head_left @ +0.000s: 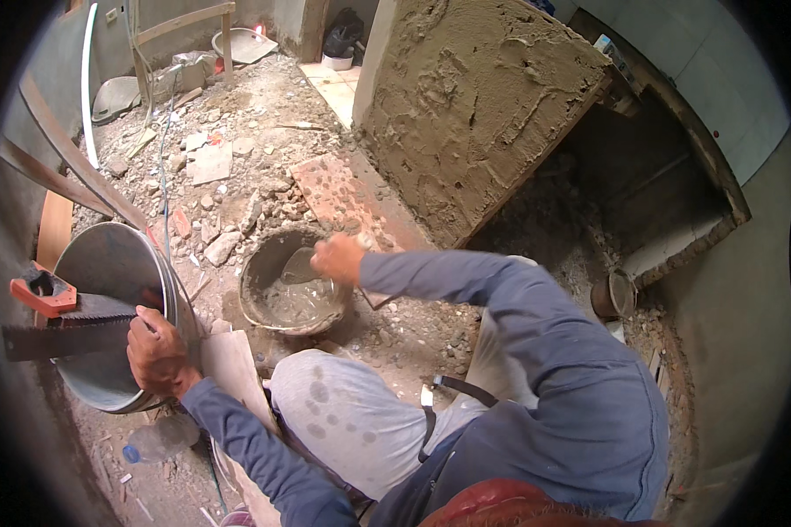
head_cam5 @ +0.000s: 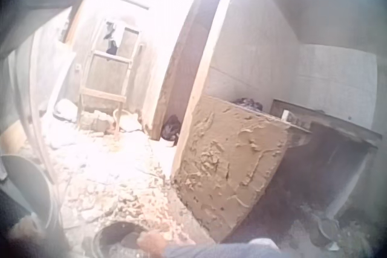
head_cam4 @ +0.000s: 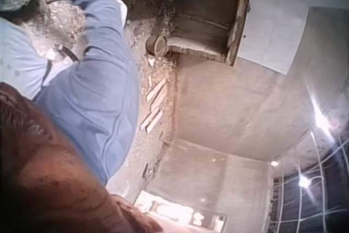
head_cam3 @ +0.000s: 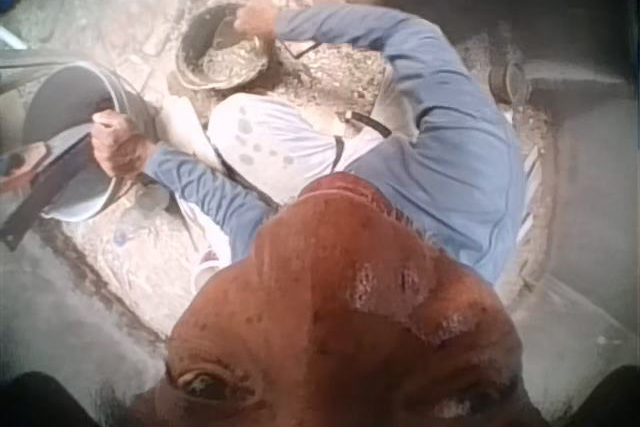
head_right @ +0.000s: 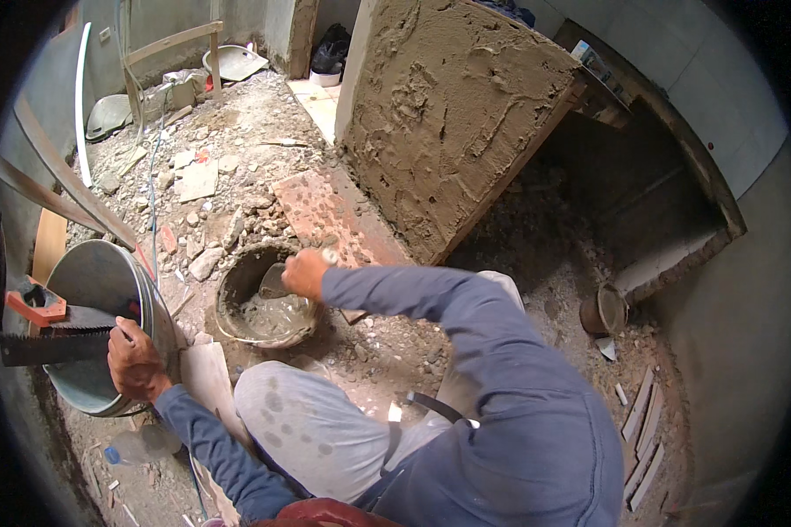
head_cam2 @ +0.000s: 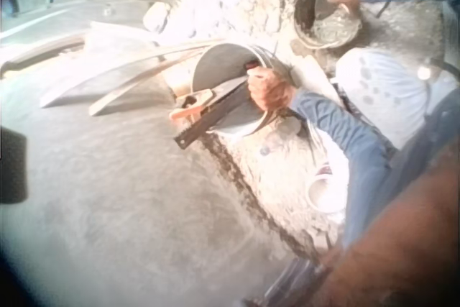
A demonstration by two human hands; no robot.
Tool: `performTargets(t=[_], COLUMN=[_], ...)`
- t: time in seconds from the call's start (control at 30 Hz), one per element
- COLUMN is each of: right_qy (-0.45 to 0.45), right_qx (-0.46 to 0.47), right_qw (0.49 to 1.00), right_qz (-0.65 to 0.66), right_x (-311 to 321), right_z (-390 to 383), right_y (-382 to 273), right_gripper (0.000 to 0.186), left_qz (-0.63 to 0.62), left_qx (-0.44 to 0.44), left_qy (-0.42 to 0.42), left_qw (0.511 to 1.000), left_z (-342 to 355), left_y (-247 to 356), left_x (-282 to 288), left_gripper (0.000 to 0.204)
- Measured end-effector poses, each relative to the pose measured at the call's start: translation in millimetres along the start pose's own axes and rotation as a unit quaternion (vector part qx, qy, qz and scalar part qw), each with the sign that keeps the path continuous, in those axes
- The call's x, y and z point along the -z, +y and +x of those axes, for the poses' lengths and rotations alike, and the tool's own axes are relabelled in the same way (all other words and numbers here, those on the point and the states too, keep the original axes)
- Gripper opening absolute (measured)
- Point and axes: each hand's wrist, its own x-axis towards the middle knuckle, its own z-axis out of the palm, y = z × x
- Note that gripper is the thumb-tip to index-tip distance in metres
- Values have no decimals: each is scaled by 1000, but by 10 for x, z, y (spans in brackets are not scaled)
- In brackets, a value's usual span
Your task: The person applies plaster to a corner of a wall using a trowel and a wooden board to level and smooth the surface.
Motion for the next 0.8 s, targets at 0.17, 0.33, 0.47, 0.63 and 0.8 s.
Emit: performTargets(t=[0.17, 0.33, 0.47, 0.63, 0.8], right_qy=[-74, -78, 33, 140, 169], right_qx=[16, 19, -63, -97, -111], right_qw=[969, 883, 856, 857, 894], right_qz=[235, 463, 513, 486, 399], right_x=[-52, -370, -625, -397, 868], right_z=[57, -252, -570, -800, -1178], right_y=[-362, -161, -210, 231, 1122], right_gripper=[19, 42, 52, 43, 35], left_qz=[15, -7, -4, -8, -10], left_qx=[-8, 5, -7, -3, -1], left_qy=[13, 8, -10, -4, 1], left_qw=[1000, 1000, 1000, 1000, 1000], left_z=[-32, -30, -56, -35, -32], left_y=[-120, -99, -73, -101, -53], left_x=[76, 66, 34, 54, 49], left_gripper=[33, 31, 32, 33, 32])
